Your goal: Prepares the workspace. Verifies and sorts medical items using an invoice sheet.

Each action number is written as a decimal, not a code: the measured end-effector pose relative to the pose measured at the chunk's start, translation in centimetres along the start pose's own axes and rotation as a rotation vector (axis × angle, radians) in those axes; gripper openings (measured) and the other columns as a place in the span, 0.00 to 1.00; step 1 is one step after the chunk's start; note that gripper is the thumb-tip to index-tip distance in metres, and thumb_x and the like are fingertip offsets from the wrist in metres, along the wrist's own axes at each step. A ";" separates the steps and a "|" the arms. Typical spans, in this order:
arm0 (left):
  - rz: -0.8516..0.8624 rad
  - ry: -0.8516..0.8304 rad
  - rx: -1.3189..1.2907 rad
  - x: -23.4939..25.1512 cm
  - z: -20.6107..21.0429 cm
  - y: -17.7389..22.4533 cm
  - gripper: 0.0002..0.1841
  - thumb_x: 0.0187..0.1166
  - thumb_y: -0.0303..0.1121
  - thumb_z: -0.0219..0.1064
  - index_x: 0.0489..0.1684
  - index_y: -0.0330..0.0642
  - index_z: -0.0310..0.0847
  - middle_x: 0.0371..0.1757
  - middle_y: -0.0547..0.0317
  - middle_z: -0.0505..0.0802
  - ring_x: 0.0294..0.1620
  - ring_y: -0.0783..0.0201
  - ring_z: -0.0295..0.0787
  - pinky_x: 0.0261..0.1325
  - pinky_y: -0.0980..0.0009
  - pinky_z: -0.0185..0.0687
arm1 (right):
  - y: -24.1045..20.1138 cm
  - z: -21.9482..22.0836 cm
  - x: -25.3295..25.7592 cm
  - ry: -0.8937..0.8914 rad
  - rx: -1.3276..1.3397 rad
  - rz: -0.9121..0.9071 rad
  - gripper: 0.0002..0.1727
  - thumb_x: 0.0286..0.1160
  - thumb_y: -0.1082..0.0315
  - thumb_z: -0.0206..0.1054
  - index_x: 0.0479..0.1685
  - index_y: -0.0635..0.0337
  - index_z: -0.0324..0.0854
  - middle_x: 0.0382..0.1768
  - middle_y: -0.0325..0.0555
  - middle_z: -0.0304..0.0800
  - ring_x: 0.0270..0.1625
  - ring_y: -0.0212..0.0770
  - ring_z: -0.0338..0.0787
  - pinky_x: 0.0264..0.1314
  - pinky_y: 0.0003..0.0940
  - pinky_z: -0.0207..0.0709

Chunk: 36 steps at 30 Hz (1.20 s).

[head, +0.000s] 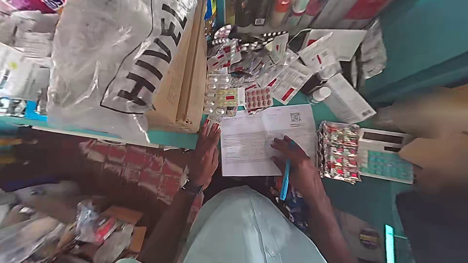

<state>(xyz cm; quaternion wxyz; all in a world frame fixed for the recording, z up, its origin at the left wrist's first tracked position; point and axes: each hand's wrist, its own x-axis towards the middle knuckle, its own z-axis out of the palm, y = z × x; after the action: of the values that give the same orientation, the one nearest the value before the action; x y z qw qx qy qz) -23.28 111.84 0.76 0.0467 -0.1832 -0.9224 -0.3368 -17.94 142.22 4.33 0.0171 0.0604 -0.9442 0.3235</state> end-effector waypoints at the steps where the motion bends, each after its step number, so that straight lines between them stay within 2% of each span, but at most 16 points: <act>1: -0.011 0.055 -0.042 -0.4 -0.2 0.4 0.28 0.83 0.25 0.48 0.84 0.39 0.72 0.90 0.52 0.71 0.96 0.48 0.50 0.94 0.48 0.50 | 0.1 0.1 0.0 0.013 0.003 -0.009 0.20 0.80 0.59 0.66 0.66 0.54 0.88 0.73 0.49 0.87 0.83 0.59 0.76 0.84 0.55 0.70; 4: -0.074 0.242 -0.114 -2.2 -0.8 2.0 0.23 0.84 0.25 0.51 0.77 0.35 0.79 0.83 0.45 0.79 0.90 0.49 0.65 0.89 0.52 0.65 | 0.6 0.5 -0.2 0.019 0.019 -0.025 0.19 0.82 0.58 0.64 0.65 0.54 0.88 0.74 0.48 0.86 0.84 0.60 0.75 0.84 0.56 0.68; 6: -0.199 0.358 -0.264 -3.7 -0.7 3.6 0.19 0.83 0.23 0.55 0.68 0.28 0.82 0.74 0.43 0.86 0.76 0.58 0.82 0.77 0.60 0.78 | 0.7 0.6 -0.3 0.020 0.037 -0.038 0.19 0.82 0.58 0.64 0.65 0.54 0.89 0.74 0.50 0.86 0.83 0.62 0.76 0.82 0.57 0.70; 7: -0.295 0.380 -0.367 -4.3 -0.4 4.5 0.18 0.83 0.23 0.56 0.66 0.24 0.81 0.69 0.42 0.89 0.70 0.62 0.86 0.72 0.64 0.82 | 0.8 0.5 -0.2 0.016 0.052 -0.042 0.19 0.81 0.58 0.64 0.64 0.54 0.89 0.74 0.51 0.86 0.82 0.62 0.76 0.81 0.57 0.71; 9: -0.486 0.342 -0.547 -5.5 0.5 5.5 0.19 0.83 0.25 0.57 0.68 0.22 0.76 0.65 0.42 0.89 0.65 0.62 0.88 0.69 0.64 0.84 | 0.8 0.1 -0.2 -0.010 0.073 -0.038 0.19 0.80 0.59 0.65 0.65 0.54 0.88 0.75 0.51 0.84 0.84 0.62 0.74 0.82 0.57 0.70; 12: -0.582 0.267 -0.702 -6.0 1.6 6.3 0.19 0.85 0.27 0.59 0.69 0.24 0.76 0.63 0.46 0.90 0.64 0.64 0.88 0.69 0.65 0.84 | 0.9 -0.3 -0.5 -0.045 0.060 -0.038 0.19 0.80 0.58 0.66 0.66 0.53 0.88 0.76 0.49 0.83 0.85 0.61 0.73 0.84 0.57 0.68; 17: -0.545 0.195 -0.717 -4.3 1.5 7.9 0.20 0.82 0.25 0.63 0.71 0.26 0.79 0.62 0.48 0.92 0.58 0.70 0.91 0.65 0.71 0.87 | 1.1 -1.1 -0.9 -0.020 0.023 -0.011 0.19 0.77 0.61 0.70 0.65 0.53 0.88 0.76 0.51 0.84 0.84 0.61 0.74 0.85 0.56 0.68; 19: -0.517 0.174 -0.643 -3.7 1.5 7.3 0.19 0.81 0.26 0.64 0.69 0.28 0.81 0.58 0.48 0.94 0.53 0.71 0.92 0.61 0.72 0.88 | 1.4 -1.1 -0.8 -0.022 0.015 -0.014 0.19 0.77 0.61 0.70 0.65 0.53 0.88 0.77 0.51 0.83 0.85 0.61 0.72 0.86 0.56 0.67; 21: -0.432 0.150 -0.464 -3.3 1.6 6.0 0.18 0.81 0.31 0.66 0.65 0.32 0.85 0.57 0.48 0.93 0.53 0.68 0.92 0.59 0.70 0.88 | 1.7 -1.2 -0.7 -0.022 0.032 -0.019 0.20 0.77 0.61 0.71 0.66 0.53 0.88 0.77 0.51 0.82 0.86 0.60 0.72 0.86 0.56 0.66; 23: -0.313 0.198 -0.265 -3.0 1.4 5.2 0.16 0.78 0.35 0.67 0.59 0.38 0.91 0.50 0.49 0.90 0.44 0.66 0.88 0.48 0.70 0.87 | 1.3 -1.6 -0.6 0.012 0.065 -0.010 0.19 0.77 0.59 0.70 0.65 0.54 0.88 0.75 0.51 0.84 0.84 0.59 0.75 0.83 0.53 0.71; 24: -0.263 0.222 -0.243 -2.8 1.0 5.0 0.15 0.78 0.35 0.67 0.57 0.40 0.92 0.49 0.50 0.90 0.42 0.68 0.88 0.45 0.72 0.87 | 0.9 -2.0 -0.4 0.041 0.088 -0.001 0.19 0.78 0.58 0.70 0.64 0.55 0.89 0.73 0.52 0.86 0.82 0.57 0.77 0.82 0.51 0.74; 26: -0.201 0.238 -0.324 -2.8 -0.1 4.9 0.15 0.79 0.34 0.67 0.57 0.39 0.92 0.47 0.54 0.90 0.39 0.73 0.86 0.41 0.78 0.84 | 0.1 -2.8 0.1 0.101 0.135 -0.024 0.19 0.79 0.57 0.70 0.63 0.57 0.89 0.68 0.50 0.90 0.76 0.50 0.85 0.78 0.46 0.78; 28: -0.170 0.221 -0.444 -3.0 -1.1 4.8 0.14 0.80 0.34 0.66 0.57 0.39 0.91 0.44 0.58 0.91 0.37 0.76 0.85 0.40 0.79 0.83 | -0.5 -3.4 1.2 0.122 0.156 -0.059 0.19 0.80 0.55 0.70 0.62 0.54 0.90 0.62 0.44 0.94 0.65 0.40 0.92 0.70 0.38 0.83; 31: -0.140 0.157 -0.580 -3.4 -2.1 4.7 0.14 0.81 0.33 0.65 0.58 0.37 0.90 0.45 0.59 0.93 0.39 0.76 0.87 0.43 0.78 0.86 | -2.1 -3.6 4.7 0.084 0.163 -0.095 0.19 0.80 0.54 0.69 0.62 0.54 0.90 0.55 0.47 0.96 0.55 0.42 0.94 0.61 0.41 0.86; 34: -0.126 0.107 -0.642 -3.6 -3.0 4.8 0.14 0.81 0.33 0.65 0.58 0.38 0.90 0.47 0.60 0.94 0.42 0.74 0.90 0.47 0.76 0.88 | -4.2 -2.3 10.6 0.019 0.147 -0.161 0.18 0.81 0.57 0.67 0.62 0.57 0.89 0.56 0.51 0.95 0.59 0.47 0.93 0.66 0.46 0.83; 36: -0.104 0.091 -0.662 -3.8 -3.6 4.7 0.14 0.81 0.32 0.65 0.59 0.39 0.90 0.48 0.59 0.94 0.43 0.73 0.90 0.47 0.75 0.89 | -5.0 -0.2 14.8 -0.033 0.054 -0.232 0.19 0.80 0.58 0.69 0.64 0.56 0.88 0.65 0.52 0.91 0.69 0.52 0.89 0.74 0.53 0.78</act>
<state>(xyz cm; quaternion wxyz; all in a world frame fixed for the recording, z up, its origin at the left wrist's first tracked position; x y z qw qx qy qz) -18.13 111.75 5.56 0.0084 -0.1260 -0.7680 -0.6279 -32.05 136.92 8.57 0.0370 0.1751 -0.9218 0.3438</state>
